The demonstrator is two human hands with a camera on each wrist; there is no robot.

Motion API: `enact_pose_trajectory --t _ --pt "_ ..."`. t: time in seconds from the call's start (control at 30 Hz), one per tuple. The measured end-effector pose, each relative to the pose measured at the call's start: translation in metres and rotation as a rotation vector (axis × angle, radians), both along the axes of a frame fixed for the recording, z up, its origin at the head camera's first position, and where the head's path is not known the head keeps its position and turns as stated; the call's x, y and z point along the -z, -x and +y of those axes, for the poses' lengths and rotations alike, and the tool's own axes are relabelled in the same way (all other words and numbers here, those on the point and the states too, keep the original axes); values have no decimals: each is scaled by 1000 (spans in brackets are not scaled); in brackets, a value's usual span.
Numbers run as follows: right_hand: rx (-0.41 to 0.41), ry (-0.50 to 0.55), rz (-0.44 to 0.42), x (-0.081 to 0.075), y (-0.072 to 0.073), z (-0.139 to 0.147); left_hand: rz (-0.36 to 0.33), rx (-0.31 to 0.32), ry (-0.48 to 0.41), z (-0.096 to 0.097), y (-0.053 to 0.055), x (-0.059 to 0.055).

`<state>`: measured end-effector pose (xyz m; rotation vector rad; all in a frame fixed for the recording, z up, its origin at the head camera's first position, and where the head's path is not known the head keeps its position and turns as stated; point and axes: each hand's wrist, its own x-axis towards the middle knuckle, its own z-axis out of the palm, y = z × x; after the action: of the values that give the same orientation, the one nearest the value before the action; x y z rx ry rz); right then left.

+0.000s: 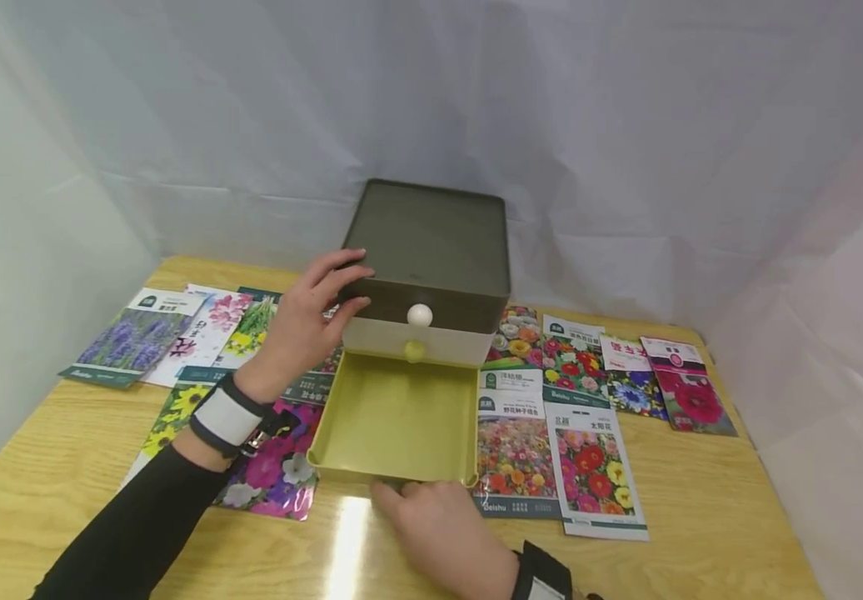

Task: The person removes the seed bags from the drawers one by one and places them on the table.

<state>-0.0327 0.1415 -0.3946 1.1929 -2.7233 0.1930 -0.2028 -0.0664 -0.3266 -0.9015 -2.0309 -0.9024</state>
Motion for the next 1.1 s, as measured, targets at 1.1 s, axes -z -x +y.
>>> enact_pose_trajectory --t 1.1 --pt "216 26 69 -7 110 7 6 -2 5 5 0 1"
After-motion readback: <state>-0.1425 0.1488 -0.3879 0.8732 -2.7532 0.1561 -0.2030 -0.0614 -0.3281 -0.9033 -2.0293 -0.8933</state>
